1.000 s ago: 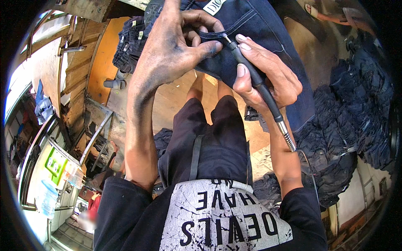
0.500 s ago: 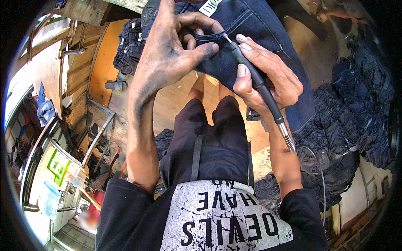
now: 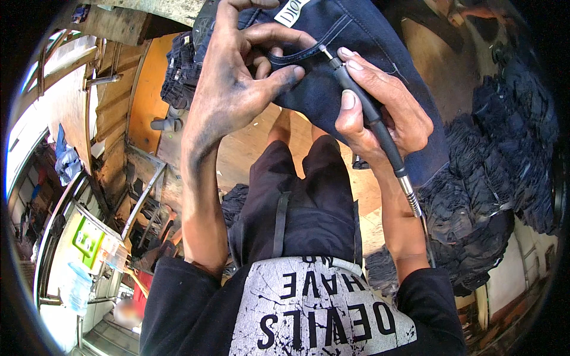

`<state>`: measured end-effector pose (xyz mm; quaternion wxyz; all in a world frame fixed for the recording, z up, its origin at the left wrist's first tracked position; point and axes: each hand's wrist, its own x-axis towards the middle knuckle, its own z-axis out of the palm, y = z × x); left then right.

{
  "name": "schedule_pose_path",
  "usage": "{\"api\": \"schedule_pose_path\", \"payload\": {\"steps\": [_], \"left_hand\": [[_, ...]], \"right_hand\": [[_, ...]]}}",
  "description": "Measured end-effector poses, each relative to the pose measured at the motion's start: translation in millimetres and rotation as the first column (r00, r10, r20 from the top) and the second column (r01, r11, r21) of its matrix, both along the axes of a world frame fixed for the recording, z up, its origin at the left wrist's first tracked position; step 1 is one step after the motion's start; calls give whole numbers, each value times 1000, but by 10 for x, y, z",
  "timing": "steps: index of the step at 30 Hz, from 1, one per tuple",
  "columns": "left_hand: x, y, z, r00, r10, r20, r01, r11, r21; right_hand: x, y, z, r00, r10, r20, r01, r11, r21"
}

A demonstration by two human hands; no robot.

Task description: The person uses a handheld seam ripper to remove stitching along the seams of dark denim jeans. They repeatedly pick up jeans from a pile, work along the seams, and place the jeans back down.

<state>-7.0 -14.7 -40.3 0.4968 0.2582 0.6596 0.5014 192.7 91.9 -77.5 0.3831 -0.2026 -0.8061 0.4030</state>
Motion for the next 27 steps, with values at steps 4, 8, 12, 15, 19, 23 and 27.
{"api": "schedule_pose_path", "payload": {"steps": [4, 8, 12, 15, 19, 23, 27], "left_hand": [[-14, -7, -18, 998, -16, -67, 18, 999, 34], [-7, -4, -86, 987, -63, -147, 72, 996, 54], [-4, -26, -120, 993, -21, -115, 27, 998, 58], [-37, -40, -134, 987, -81, -139, 90, 994, 57], [-28, -26, -173, 997, -16, -76, 26, 991, 131], [-33, -41, -142, 980, -97, -176, 105, 994, 38], [-42, -43, -105, 974, -97, -205, 105, 994, 28]], "right_hand": [[-16, -7, -4, 1000, 0, -9, -1, 1000, -23], [-11, 3, -5, 1000, -18, -4, 18, 999, -27], [2, 6, 1, 1000, -22, 14, 23, 999, -36], [-9, 4, -9, 999, -52, 7, 52, 997, -57], [-20, -2, -26, 998, -55, 3, 55, 997, -55], [-10, 20, -34, 999, -42, 5, 42, 998, -45], [-16, 22, -17, 998, -68, 7, 69, 996, -53]]}}
